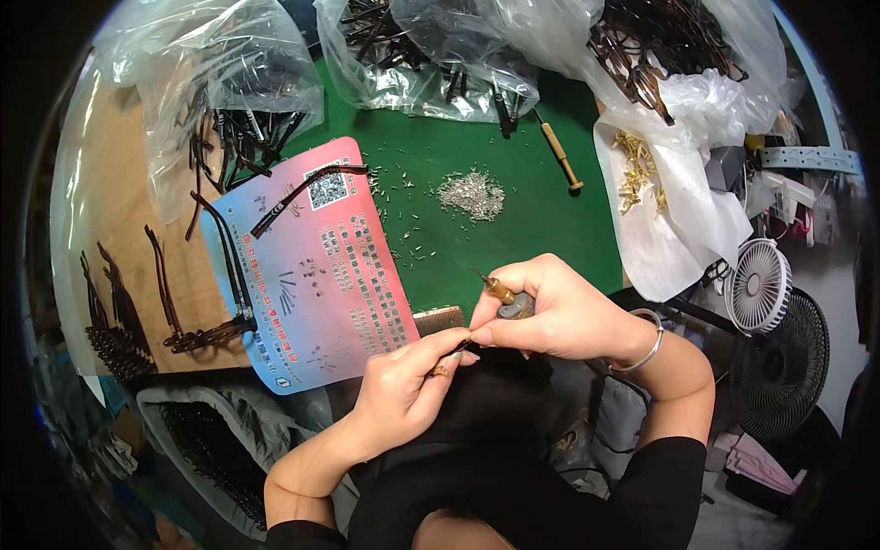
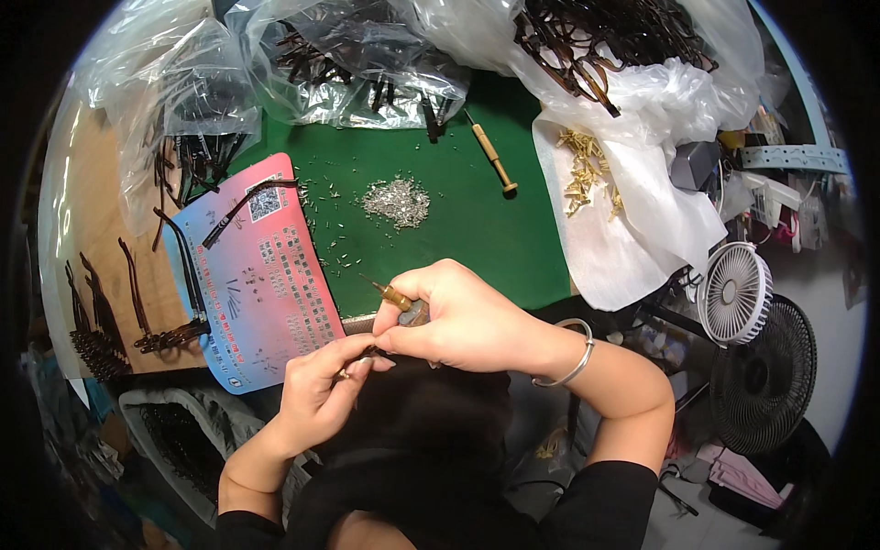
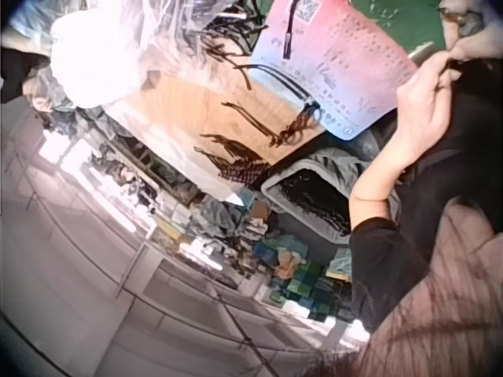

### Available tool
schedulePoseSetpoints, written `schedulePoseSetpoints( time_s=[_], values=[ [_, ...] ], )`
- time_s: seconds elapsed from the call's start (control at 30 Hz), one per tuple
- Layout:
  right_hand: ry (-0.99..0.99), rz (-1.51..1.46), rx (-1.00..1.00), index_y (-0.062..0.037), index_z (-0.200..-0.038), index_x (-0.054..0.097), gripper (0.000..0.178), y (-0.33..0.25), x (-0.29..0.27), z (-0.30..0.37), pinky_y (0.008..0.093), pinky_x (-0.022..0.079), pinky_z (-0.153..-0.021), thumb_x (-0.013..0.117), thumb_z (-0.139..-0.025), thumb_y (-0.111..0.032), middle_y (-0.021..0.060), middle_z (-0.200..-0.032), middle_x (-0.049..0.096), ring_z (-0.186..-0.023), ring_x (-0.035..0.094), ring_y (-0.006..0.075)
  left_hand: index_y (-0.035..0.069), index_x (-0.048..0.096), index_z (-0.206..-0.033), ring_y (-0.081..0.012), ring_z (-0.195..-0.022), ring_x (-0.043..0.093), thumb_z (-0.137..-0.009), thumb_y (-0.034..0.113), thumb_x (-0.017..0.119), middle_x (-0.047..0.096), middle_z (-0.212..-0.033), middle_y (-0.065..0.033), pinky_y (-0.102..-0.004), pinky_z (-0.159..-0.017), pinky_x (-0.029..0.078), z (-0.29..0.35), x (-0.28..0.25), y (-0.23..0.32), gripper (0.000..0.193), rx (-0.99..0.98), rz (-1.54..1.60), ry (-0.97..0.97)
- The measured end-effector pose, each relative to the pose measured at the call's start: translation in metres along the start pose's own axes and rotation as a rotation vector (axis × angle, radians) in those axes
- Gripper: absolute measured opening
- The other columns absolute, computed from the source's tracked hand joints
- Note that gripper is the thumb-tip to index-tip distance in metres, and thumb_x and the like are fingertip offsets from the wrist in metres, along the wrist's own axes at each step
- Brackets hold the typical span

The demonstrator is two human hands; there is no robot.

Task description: The person assembles eyeglasses by hand, inserting small metal screws into the hinge areas of the frames. They repeatedly pick up frames, insert screws, and place the assembled units aside on the table.

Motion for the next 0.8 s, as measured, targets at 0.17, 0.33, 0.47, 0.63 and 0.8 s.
schedulePoseSetpoints(
  time_s=[0.17, 0.33, 0.47, 0.63, 0.8],
  values=[
    [-0.067, -0.076, 0.098, 0.0013, -0.083, 0.062, 0.014, 0.010, 0.000, -0.004, 0.0201, 0.041, -0.047, 0.065, -0.079, -0.012, 0.0048, -0.072, 0.064, -0.052, 0.053, 0.0055, 0.000, 0.060, -0.110, -0.0204, -0.076, 0.069, -0.085, -0.003, 0.056, 0.068, -0.083, -0.0116, -0.0288, -0.066, 0.054, -0.003, 0.003, -0.008, 0.025, 0.034, -0.096, -0.006],
    [-0.259, -0.255, 0.126, -0.0012, -0.092, 0.055, 0.034, 0.021, 0.000, -0.008, 0.0186, 0.041, -0.047, 0.075, -0.076, -0.024, 0.0037, -0.074, 0.063, -0.055, 0.051, 0.0058, 0.000, 0.059, -0.108, -0.0209, -0.071, 0.067, -0.083, -0.003, 0.058, 0.067, -0.083, -0.0121, -0.0281, -0.063, 0.052, -0.002, -0.001, -0.009, 0.026, 0.076, 0.058, -0.129],
    [-0.272, -0.088, 0.117, -0.0013, -0.094, 0.051, 0.048, 0.037, 0.001, -0.015, 0.0224, 0.045, -0.053, 0.077, -0.073, -0.036, 0.0049, -0.078, 0.062, -0.062, 0.053, 0.0080, 0.002, 0.054, -0.118, -0.0217, -0.077, 0.067, -0.086, -0.005, 0.052, 0.066, -0.094, -0.0132, -0.0294, -0.067, 0.052, 0.000, 0.002, -0.012, 0.033, 0.081, 0.073, -0.097],
    [0.020, 0.302, -0.176, 0.0048, -0.109, 0.043, 0.058, 0.038, 0.000, -0.010, 0.0351, 0.047, -0.081, 0.066, -0.082, -0.042, 0.0187, -0.102, 0.053, -0.090, 0.057, 0.0261, 0.001, 0.055, -0.118, -0.0236, -0.086, 0.068, -0.088, -0.004, 0.050, 0.065, -0.099, -0.0151, -0.0314, -0.072, 0.054, -0.008, -0.002, -0.011, 0.031, 0.094, -0.041, -0.028],
    [0.290, 0.679, -0.210, -0.0034, -0.120, 0.043, 0.034, 0.033, -0.007, 0.009, 0.0424, 0.050, -0.069, 0.053, -0.089, -0.015, 0.0196, -0.098, 0.046, -0.078, 0.058, 0.0369, -0.001, 0.052, -0.118, -0.0223, -0.082, 0.068, -0.088, -0.004, 0.048, 0.065, -0.093, -0.0149, -0.0299, -0.070, 0.053, -0.013, -0.011, -0.025, 0.030, -0.162, -0.071, 0.082]
  ],
)
Point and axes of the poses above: each hand's wrist, its own z-axis away from the middle knuckle, its own x-axis out of the palm, y = z × x, the point moved 2 cm from there along -z, towards the middle knuckle
